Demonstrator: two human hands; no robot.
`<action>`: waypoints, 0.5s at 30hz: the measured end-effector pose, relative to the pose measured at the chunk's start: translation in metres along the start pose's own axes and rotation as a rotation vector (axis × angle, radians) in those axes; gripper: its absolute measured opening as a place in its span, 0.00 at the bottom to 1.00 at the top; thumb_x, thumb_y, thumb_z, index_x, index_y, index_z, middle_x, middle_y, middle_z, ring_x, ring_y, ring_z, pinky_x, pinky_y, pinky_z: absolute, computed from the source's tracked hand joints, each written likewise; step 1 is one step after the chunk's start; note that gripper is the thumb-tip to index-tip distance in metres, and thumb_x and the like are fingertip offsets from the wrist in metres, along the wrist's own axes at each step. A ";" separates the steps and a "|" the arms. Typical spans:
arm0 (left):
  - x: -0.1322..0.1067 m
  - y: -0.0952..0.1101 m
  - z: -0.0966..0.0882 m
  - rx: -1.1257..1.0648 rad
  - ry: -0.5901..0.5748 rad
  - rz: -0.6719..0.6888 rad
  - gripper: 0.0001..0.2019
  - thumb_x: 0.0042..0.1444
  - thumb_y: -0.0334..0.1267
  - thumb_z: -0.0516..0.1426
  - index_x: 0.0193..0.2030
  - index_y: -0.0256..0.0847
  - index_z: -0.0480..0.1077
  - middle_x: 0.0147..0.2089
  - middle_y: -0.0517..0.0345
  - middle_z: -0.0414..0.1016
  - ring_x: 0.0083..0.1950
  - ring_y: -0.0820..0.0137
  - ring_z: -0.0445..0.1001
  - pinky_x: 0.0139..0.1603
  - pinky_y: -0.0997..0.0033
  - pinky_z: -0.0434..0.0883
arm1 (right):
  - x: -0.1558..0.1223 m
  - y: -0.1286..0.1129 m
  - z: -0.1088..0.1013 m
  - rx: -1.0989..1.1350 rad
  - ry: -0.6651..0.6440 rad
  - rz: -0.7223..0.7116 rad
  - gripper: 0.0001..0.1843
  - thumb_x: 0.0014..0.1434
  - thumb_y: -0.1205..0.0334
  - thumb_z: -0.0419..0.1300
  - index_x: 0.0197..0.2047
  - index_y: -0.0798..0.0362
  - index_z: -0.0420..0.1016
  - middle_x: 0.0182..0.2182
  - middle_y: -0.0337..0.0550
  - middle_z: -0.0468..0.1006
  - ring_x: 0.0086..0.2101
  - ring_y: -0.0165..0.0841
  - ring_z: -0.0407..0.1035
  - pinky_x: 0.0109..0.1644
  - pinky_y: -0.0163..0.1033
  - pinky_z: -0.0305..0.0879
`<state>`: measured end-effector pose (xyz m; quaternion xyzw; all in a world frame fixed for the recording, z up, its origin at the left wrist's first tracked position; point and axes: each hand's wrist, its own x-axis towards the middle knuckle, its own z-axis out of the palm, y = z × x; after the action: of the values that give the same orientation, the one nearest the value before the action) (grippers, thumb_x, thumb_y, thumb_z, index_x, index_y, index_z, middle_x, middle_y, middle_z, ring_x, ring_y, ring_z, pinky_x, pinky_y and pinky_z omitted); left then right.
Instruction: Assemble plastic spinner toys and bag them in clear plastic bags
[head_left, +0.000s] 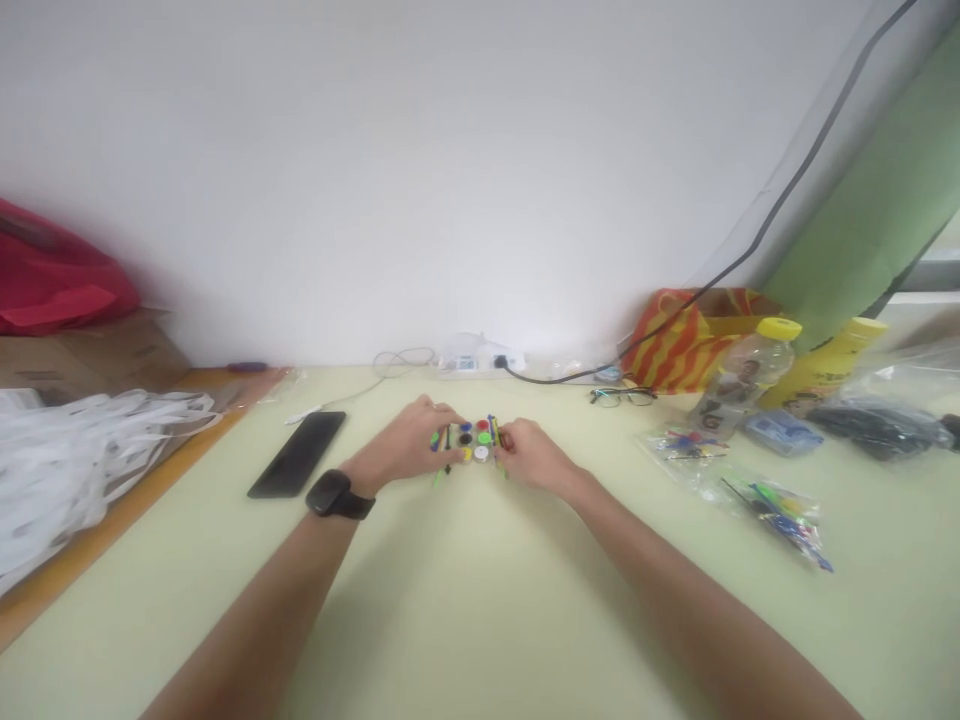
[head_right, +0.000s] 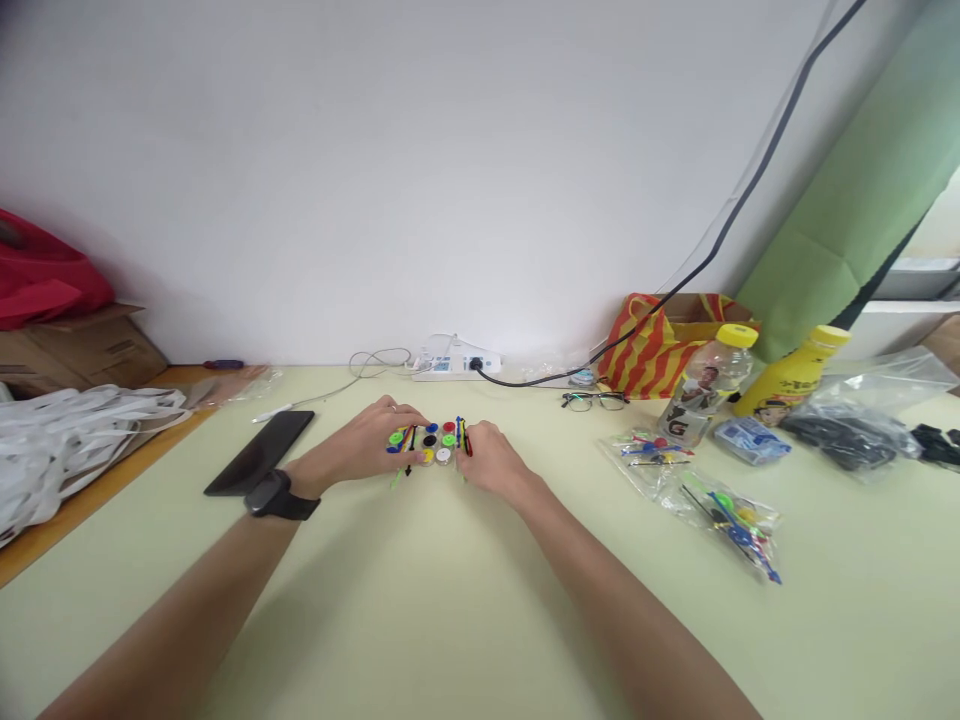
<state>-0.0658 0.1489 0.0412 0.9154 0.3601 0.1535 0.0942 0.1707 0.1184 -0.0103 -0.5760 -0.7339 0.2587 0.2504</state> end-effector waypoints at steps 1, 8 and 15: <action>-0.002 -0.005 -0.003 -0.005 0.002 -0.027 0.21 0.58 0.54 0.63 0.54 0.46 0.77 0.48 0.50 0.80 0.51 0.55 0.71 0.50 0.59 0.70 | 0.000 -0.001 0.002 0.011 0.005 -0.006 0.09 0.58 0.61 0.64 0.28 0.54 0.72 0.23 0.39 0.70 0.27 0.31 0.63 0.29 0.35 0.52; -0.007 -0.019 -0.010 0.031 0.062 -0.170 0.21 0.63 0.53 0.57 0.56 0.44 0.75 0.52 0.51 0.79 0.55 0.56 0.71 0.56 0.57 0.68 | -0.006 -0.009 0.012 0.011 0.032 -0.036 0.10 0.59 0.61 0.63 0.27 0.53 0.68 0.29 0.42 0.70 0.30 0.33 0.64 0.32 0.36 0.54; -0.003 -0.011 -0.008 0.010 0.093 -0.130 0.21 0.66 0.53 0.54 0.58 0.45 0.74 0.53 0.51 0.78 0.56 0.56 0.69 0.56 0.57 0.68 | -0.005 -0.019 0.010 -0.028 -0.023 -0.058 0.09 0.62 0.58 0.60 0.32 0.54 0.73 0.33 0.45 0.74 0.31 0.34 0.68 0.33 0.36 0.58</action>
<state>-0.0777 0.1551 0.0454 0.8823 0.4237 0.1876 0.0825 0.1519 0.1090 -0.0051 -0.5549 -0.7566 0.2479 0.2411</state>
